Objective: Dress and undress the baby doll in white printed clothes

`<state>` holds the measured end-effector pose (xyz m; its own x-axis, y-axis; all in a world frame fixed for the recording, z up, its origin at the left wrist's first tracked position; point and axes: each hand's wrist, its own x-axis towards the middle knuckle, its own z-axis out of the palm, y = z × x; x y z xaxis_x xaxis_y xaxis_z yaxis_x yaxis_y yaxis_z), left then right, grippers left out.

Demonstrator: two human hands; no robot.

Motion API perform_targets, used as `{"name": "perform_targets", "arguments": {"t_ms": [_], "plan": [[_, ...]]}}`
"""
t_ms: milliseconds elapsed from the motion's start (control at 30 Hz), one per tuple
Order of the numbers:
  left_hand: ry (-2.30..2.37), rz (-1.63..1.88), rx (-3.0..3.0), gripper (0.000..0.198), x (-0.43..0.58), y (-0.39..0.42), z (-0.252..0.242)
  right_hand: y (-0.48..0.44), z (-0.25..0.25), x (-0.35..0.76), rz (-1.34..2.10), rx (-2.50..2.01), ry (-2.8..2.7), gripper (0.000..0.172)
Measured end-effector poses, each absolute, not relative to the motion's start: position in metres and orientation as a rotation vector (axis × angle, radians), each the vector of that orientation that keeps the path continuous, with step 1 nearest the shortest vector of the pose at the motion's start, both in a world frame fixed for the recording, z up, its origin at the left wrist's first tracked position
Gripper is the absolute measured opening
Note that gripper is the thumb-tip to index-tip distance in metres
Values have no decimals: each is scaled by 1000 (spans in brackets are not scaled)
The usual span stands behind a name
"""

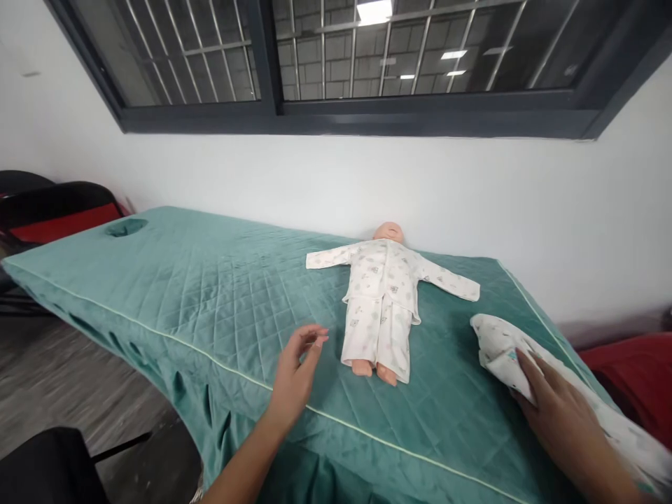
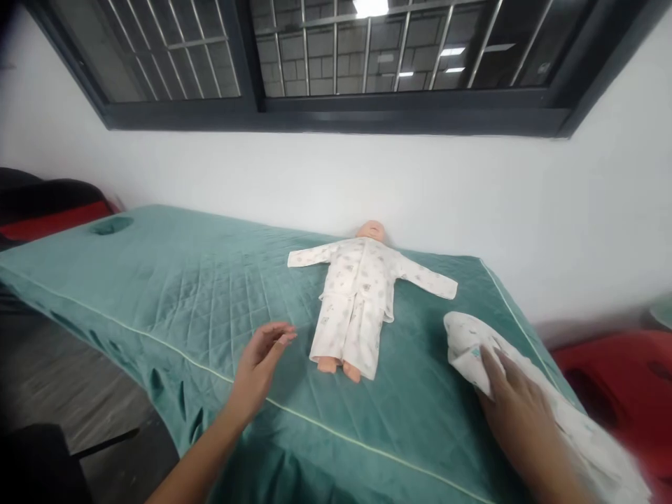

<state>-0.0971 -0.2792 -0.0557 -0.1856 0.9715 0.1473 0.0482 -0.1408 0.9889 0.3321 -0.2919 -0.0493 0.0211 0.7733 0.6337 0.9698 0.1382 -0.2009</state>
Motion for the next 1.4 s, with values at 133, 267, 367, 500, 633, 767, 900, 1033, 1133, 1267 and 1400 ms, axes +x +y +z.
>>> {"name": "perform_targets", "arguments": {"t_ms": [133, 267, 367, 500, 633, 767, 900, 1033, 1133, 1267, 1400], "plan": [[1379, 1391, 1397, 26, -89, -262, -59, -303, -62, 323, -603, -1640, -1809, 71], [1399, 1455, 1583, 23, -75, -224, -51, -300, -38, 272, -480, -1496, -1800, 68], [1358, 1494, 1767, 24, -54, -175, -36, -266, -28, 228, -229, -1445, -1756, 56], [1327, 1444, 1987, 29, -16, -92, -9, -170, -18, 188, 181, -1398, -1606, 46], [1371, 1227, 2007, 31, 15, -21, 7, -66, -8, 171, 446, -1387, -1479, 42], [1321, 1083, 2084, 34, 25, 7, 1, -21, -14, 168, 537, -1378, -1497, 40], [1268, 1054, 2152, 40, 24, 6, -10, -23, -22, 168, 527, -1336, -1538, 34], [1293, 1034, 2120, 42, 23, 2, -11, -27, -22, 166, 523, -1343, -1495, 30], [1301, 1047, 2105, 41, 24, 2, -10, -26, -22, 165, 527, -1326, -1484, 28], [1264, 1079, 2121, 40, 23, 2, -11, -26, -22, 165, 519, -1308, -1519, 27], [1255, 1089, 2142, 40, 22, 4, -13, -27, -23, 165, 507, -1283, -1552, 26]]}}
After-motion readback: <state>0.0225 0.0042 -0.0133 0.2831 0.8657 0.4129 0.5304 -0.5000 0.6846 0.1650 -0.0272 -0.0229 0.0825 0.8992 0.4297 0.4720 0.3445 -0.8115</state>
